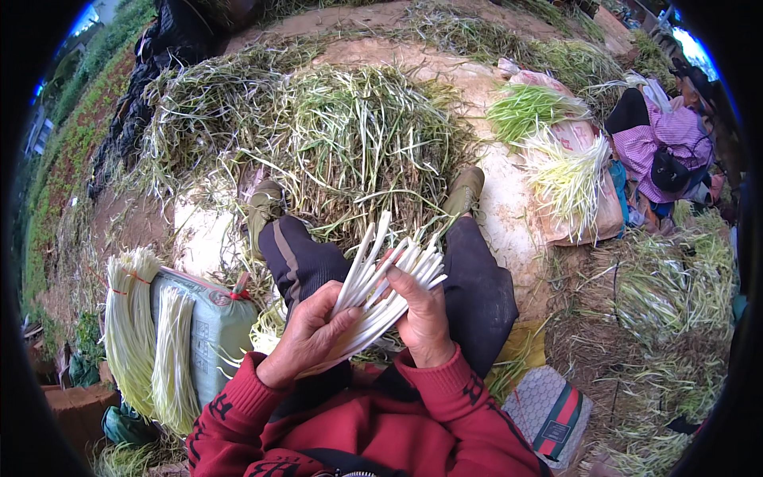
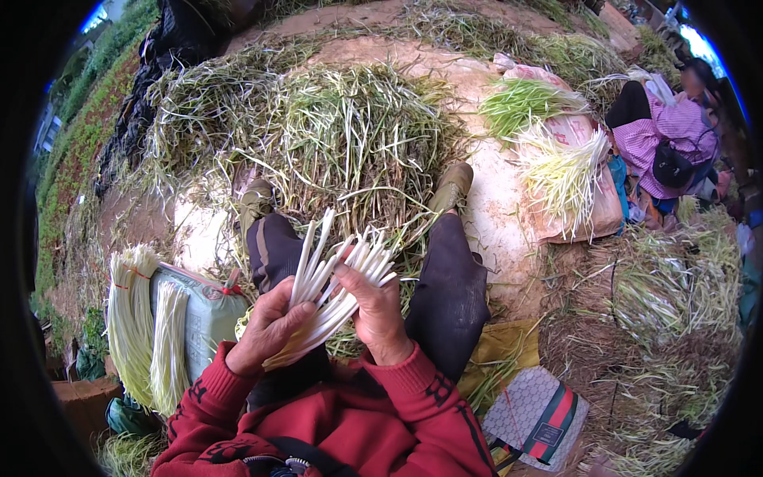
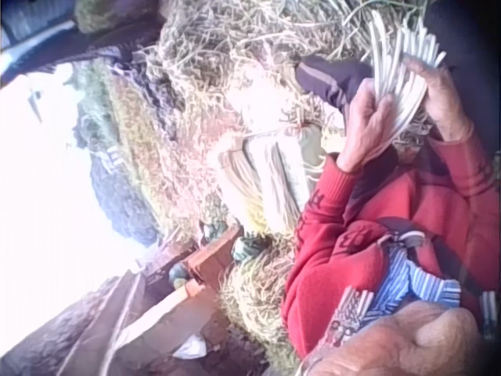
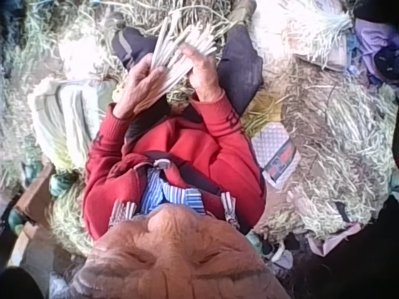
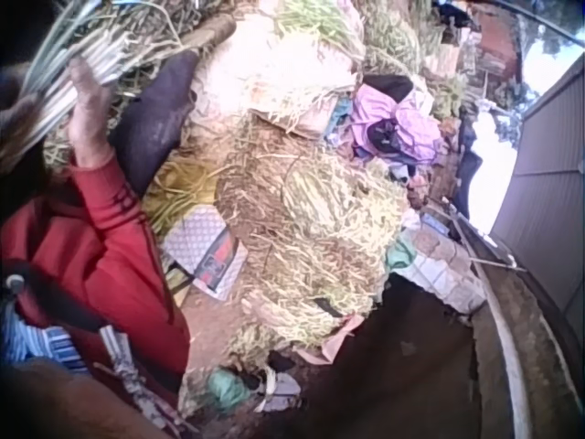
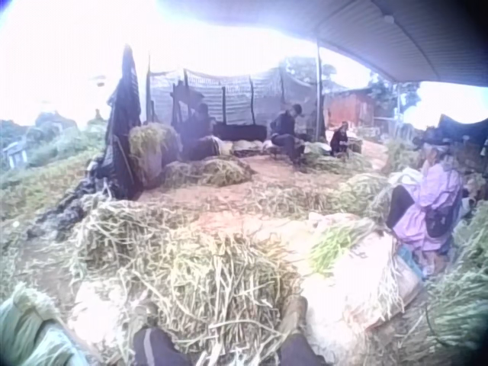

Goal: The person sits on the ground and sorts long, pale plant stalks from a large pile, aligning them into bundles and placing them on a nearby container. The hands repeatedly pick, align, and set down stalks while other workers are visible in the background.

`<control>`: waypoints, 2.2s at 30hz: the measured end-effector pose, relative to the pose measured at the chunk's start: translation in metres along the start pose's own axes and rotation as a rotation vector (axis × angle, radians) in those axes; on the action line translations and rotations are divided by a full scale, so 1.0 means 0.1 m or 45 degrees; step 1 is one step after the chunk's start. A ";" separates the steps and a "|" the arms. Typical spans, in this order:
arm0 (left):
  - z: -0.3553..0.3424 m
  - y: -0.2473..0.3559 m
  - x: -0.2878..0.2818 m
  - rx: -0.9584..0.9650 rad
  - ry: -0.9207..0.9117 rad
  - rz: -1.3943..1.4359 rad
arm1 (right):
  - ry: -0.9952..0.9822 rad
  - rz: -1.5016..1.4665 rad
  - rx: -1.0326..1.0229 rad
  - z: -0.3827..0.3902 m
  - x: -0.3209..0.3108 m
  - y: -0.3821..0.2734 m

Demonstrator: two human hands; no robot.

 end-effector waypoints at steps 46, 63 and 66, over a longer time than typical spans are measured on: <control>0.15 0.49 -0.14 0.241 0.153 -0.255 | -0.179 0.032 -0.036 0.30 0.34 -0.06; 0.02 0.58 -0.10 0.455 0.210 -0.214 | -0.121 0.132 -0.153 0.36 0.35 -0.09; 0.01 0.67 -0.08 0.558 0.226 -0.479 | -0.085 0.164 -0.064 0.33 0.25 -0.08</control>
Point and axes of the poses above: each hand's wrist, its own z-axis away from the middle knuckle, its own x-axis out of the palm, y = z × x, the point moved 8 cm from there along -z, towards the middle knuckle, and after that the axes turned 7 degrees about -z, right-handed, at the moved point
